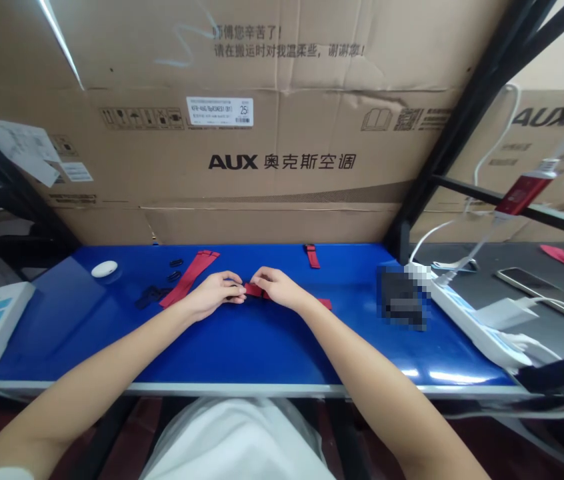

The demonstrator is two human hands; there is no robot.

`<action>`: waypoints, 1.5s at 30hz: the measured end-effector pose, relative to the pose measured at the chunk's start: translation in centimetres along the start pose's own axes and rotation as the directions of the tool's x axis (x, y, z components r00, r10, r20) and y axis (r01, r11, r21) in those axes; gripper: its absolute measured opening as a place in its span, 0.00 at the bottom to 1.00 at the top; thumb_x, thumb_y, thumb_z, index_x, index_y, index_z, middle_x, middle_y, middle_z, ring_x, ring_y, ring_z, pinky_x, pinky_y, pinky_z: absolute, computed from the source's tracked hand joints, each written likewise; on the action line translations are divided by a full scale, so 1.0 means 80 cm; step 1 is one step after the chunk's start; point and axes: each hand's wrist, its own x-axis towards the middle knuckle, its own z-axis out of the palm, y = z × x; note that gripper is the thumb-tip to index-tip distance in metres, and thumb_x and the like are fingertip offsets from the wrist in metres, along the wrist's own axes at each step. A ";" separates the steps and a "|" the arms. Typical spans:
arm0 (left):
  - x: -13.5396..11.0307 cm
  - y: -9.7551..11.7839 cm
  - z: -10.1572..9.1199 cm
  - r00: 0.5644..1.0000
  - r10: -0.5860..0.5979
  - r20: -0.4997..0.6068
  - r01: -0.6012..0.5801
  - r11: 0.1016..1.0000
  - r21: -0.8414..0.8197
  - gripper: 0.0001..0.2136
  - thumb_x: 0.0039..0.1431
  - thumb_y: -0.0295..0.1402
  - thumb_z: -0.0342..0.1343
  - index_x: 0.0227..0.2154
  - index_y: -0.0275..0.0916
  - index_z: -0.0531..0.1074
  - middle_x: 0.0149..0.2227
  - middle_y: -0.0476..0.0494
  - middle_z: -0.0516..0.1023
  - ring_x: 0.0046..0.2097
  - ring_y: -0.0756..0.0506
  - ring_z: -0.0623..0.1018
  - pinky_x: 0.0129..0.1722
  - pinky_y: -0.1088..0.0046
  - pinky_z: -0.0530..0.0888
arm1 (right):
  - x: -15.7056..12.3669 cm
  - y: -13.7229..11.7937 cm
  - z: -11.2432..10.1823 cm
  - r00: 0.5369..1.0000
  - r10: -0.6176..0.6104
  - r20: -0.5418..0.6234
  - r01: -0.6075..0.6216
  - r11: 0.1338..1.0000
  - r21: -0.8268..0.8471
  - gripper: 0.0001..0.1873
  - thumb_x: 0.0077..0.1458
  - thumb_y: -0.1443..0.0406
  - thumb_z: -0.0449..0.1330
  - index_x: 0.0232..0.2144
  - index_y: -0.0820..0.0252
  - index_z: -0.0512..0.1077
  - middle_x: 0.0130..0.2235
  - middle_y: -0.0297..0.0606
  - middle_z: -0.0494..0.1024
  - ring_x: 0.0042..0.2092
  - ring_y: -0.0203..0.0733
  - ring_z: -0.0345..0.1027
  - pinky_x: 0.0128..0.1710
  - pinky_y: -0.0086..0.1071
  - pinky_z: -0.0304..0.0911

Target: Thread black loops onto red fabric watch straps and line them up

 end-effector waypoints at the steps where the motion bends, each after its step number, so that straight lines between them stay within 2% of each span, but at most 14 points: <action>1: 0.000 0.000 0.000 1.000 0.003 0.000 -0.003 1.000 0.000 0.16 0.45 0.23 0.69 0.33 0.34 0.67 0.27 0.43 0.79 0.28 0.48 0.80 0.33 0.71 0.77 | 0.000 0.000 0.001 1.000 -0.020 -0.015 0.019 0.999 -0.030 0.12 0.57 0.57 0.56 0.33 0.59 0.74 0.36 0.38 0.78 0.38 0.41 0.67 0.41 0.34 0.61; 6: 0.003 -0.003 -0.003 1.000 0.014 0.002 -0.014 1.000 0.013 0.14 0.46 0.23 0.67 0.33 0.35 0.68 0.26 0.43 0.79 0.28 0.48 0.79 0.32 0.72 0.75 | -0.003 -0.002 0.006 0.999 -0.024 0.045 0.026 0.999 -0.033 0.11 0.53 0.57 0.60 0.34 0.59 0.74 0.34 0.37 0.78 0.35 0.40 0.67 0.37 0.33 0.60; 10: 0.008 0.000 -0.008 0.999 0.040 -0.012 -0.041 0.999 -0.018 0.06 0.52 0.25 0.61 0.32 0.34 0.70 0.27 0.42 0.78 0.27 0.50 0.78 0.28 0.76 0.72 | -0.003 0.003 0.006 0.998 0.036 0.043 -0.038 0.998 0.047 0.12 0.51 0.56 0.62 0.31 0.60 0.72 0.27 0.34 0.75 0.27 0.35 0.63 0.28 0.29 0.55; 12: 0.010 0.003 -0.014 0.999 0.048 -0.017 -0.049 0.995 -0.089 0.02 0.55 0.24 0.57 0.32 0.33 0.72 0.29 0.39 0.79 0.30 0.48 0.79 0.30 0.74 0.74 | -0.002 0.007 0.004 0.997 0.071 0.006 -0.072 0.992 0.105 0.12 0.52 0.57 0.61 0.31 0.59 0.70 0.27 0.35 0.76 0.27 0.36 0.64 0.28 0.29 0.55; 15: 0.013 0.011 -0.027 0.998 0.066 -0.003 -0.066 0.993 -0.098 0.10 0.49 0.18 0.55 0.35 0.32 0.74 0.35 0.35 0.80 0.37 0.45 0.80 0.40 0.68 0.76 | 0.001 0.010 0.000 0.996 0.052 -0.079 -0.040 0.989 0.141 0.10 0.53 0.58 0.61 0.31 0.59 0.69 0.31 0.38 0.79 0.32 0.39 0.70 0.34 0.31 0.61; 18: 0.016 0.024 -0.053 0.976 0.203 -0.078 -0.189 0.970 0.153 0.17 0.44 0.16 0.54 0.38 0.34 0.74 0.40 0.38 0.80 0.40 0.45 0.80 0.46 0.66 0.74 | 0.002 0.010 -0.004 0.989 0.009 -0.149 0.005 0.995 0.096 0.09 0.53 0.58 0.60 0.32 0.58 0.69 0.32 0.39 0.79 0.35 0.41 0.72 0.38 0.34 0.63; 20: 0.018 0.036 -0.079 0.914 0.358 -0.193 -0.233 0.849 0.474 0.17 0.46 0.17 0.53 0.39 0.35 0.74 0.40 0.40 0.80 0.41 0.45 0.79 0.46 0.68 0.74 | 0.001 0.011 -0.006 0.987 0.007 -0.160 0.007 0.996 0.087 0.10 0.54 0.58 0.60 0.32 0.58 0.69 0.33 0.39 0.80 0.36 0.42 0.73 0.39 0.34 0.64; 22: 0.019 0.048 -0.110 0.817 0.488 -0.306 -0.110 0.653 0.749 0.15 0.47 0.19 0.53 0.38 0.36 0.75 0.39 0.42 0.80 0.42 0.45 0.79 0.45 0.70 0.73 | 0.000 0.012 -0.006 0.988 0.017 -0.154 -0.001 0.995 0.102 0.10 0.54 0.57 0.61 0.33 0.58 0.69 0.33 0.39 0.80 0.36 0.43 0.73 0.39 0.35 0.64; 24: 0.019 0.057 -0.141 0.791 0.491 -0.364 -0.029 0.626 0.780 0.14 0.47 0.21 0.55 0.39 0.34 0.74 0.37 0.40 0.80 0.38 0.44 0.79 0.42 0.69 0.74 | 0.000 0.014 -0.004 0.990 0.022 -0.142 -0.005 0.993 0.118 0.10 0.53 0.57 0.61 0.32 0.58 0.69 0.32 0.39 0.79 0.36 0.43 0.74 0.38 0.35 0.65; 28: 0.016 0.067 -0.185 0.821 0.384 -0.421 0.113 0.615 0.780 0.13 0.44 0.24 0.60 0.36 0.34 0.75 0.31 0.42 0.80 0.33 0.45 0.79 0.34 0.73 0.73 | 0.000 0.016 0.001 0.993 0.020 -0.114 -0.005 0.992 0.123 0.10 0.53 0.58 0.61 0.32 0.58 0.69 0.30 0.39 0.78 0.35 0.44 0.75 0.38 0.35 0.65; 33: -0.012 0.088 -0.213 0.872 0.349 -0.343 0.118 0.530 0.840 0.11 0.41 0.33 0.65 0.32 0.38 0.77 0.32 0.44 0.80 0.36 0.44 0.78 0.36 0.74 0.71 | -0.001 0.015 0.001 0.994 0.027 -0.110 -0.014 0.993 0.113 0.10 0.53 0.58 0.61 0.32 0.58 0.69 0.30 0.38 0.78 0.35 0.43 0.74 0.38 0.35 0.66; 37: -0.044 0.104 -0.228 0.990 0.019 -0.138 0.116 0.435 0.893 0.14 0.33 0.35 0.69 0.29 0.43 0.79 0.30 0.48 0.78 0.34 0.45 0.76 0.35 0.75 0.70 | -0.002 0.016 -0.001 0.995 0.024 -0.101 -0.013 0.994 0.106 0.09 0.54 0.59 0.60 0.32 0.59 0.70 0.30 0.39 0.78 0.35 0.43 0.74 0.38 0.35 0.66; 39: -0.051 0.104 -0.233 0.993 -0.063 -0.097 0.114 0.389 0.914 0.17 0.30 0.34 0.70 0.30 0.44 0.80 0.31 0.50 0.77 0.34 0.46 0.75 0.36 0.76 0.69 | -0.002 0.016 -0.001 0.995 0.021 -0.100 -0.010 0.995 0.104 0.08 0.55 0.60 0.60 0.32 0.59 0.70 0.30 0.40 0.78 0.35 0.43 0.74 0.38 0.35 0.66; 45: -0.043 0.087 -0.247 0.992 -0.066 -0.110 0.124 0.274 0.954 0.16 0.33 0.37 0.66 0.30 0.42 0.76 0.30 0.51 0.70 0.31 0.47 0.71 0.32 0.76 0.66 | -0.001 0.019 -0.001 0.995 0.024 -0.099 -0.014 0.995 0.097 0.09 0.55 0.60 0.59 0.32 0.59 0.69 0.30 0.39 0.79 0.34 0.42 0.74 0.38 0.35 0.66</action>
